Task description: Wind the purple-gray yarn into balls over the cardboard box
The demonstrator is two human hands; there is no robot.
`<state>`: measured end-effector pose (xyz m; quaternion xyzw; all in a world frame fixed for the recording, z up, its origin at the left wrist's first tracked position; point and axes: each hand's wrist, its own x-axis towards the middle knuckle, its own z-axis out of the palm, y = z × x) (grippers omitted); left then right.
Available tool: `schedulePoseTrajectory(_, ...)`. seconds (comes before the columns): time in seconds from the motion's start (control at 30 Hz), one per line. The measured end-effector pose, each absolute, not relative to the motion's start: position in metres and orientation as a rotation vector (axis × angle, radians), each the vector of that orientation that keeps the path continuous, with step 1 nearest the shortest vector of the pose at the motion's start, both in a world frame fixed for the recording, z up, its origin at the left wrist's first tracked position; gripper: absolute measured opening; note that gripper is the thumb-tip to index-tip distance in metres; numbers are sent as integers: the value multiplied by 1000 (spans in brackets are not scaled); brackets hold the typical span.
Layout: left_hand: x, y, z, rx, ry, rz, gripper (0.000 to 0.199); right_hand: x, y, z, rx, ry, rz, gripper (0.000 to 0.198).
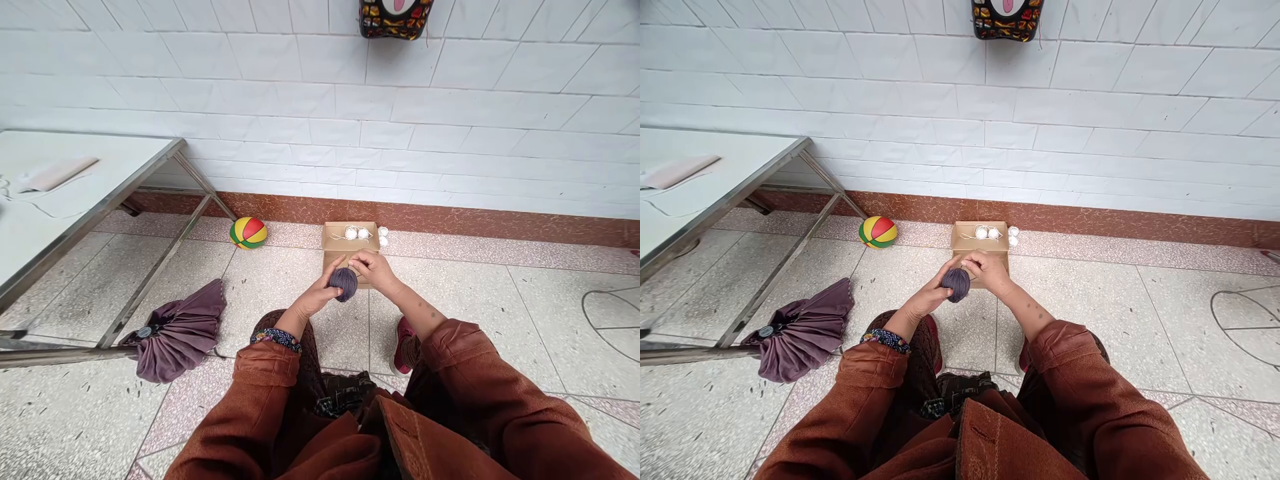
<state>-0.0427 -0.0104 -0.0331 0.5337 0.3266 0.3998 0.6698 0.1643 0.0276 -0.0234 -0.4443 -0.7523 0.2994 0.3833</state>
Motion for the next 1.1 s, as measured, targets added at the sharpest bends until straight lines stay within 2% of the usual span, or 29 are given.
schedulePoseTrajectory(0.2, -46, -13, -20, 839, 584, 975, 79, 154, 24, -39, -1256, -2003, 817, 18)
schedulePoseTrajectory(0.47, -47, 3, -31, 687, 839, 1216, 51, 150, 13, -35, -1184, -2194, 902, 14)
schedulePoseTrajectory(0.63, -48, 10, -40, 596, 891, 1263, 49, 145, 2, -34, -898, -2334, 1020, 16)
schedulePoseTrajectory(0.73, -48, 10, -42, 542, 892, 1209, 48, 145, 0, -31, -889, -2337, 1039, 15)
schedulePoseTrajectory(0.83, -46, 9, -42, 574, 937, 1200, 51, 153, 3, -16, -922, -2172, 1135, 18)
schedulePoseTrajectory(1.0, -43, 11, -45, 692, 1071, 1172, 63, 175, 3, 23, -785, -1747, 1502, 32)
schedulePoseTrajectory(1.1, -41, 10, -48, 754, 1171, 1062, 66, 184, 4, 39, -775, -1607, 1552, 38)
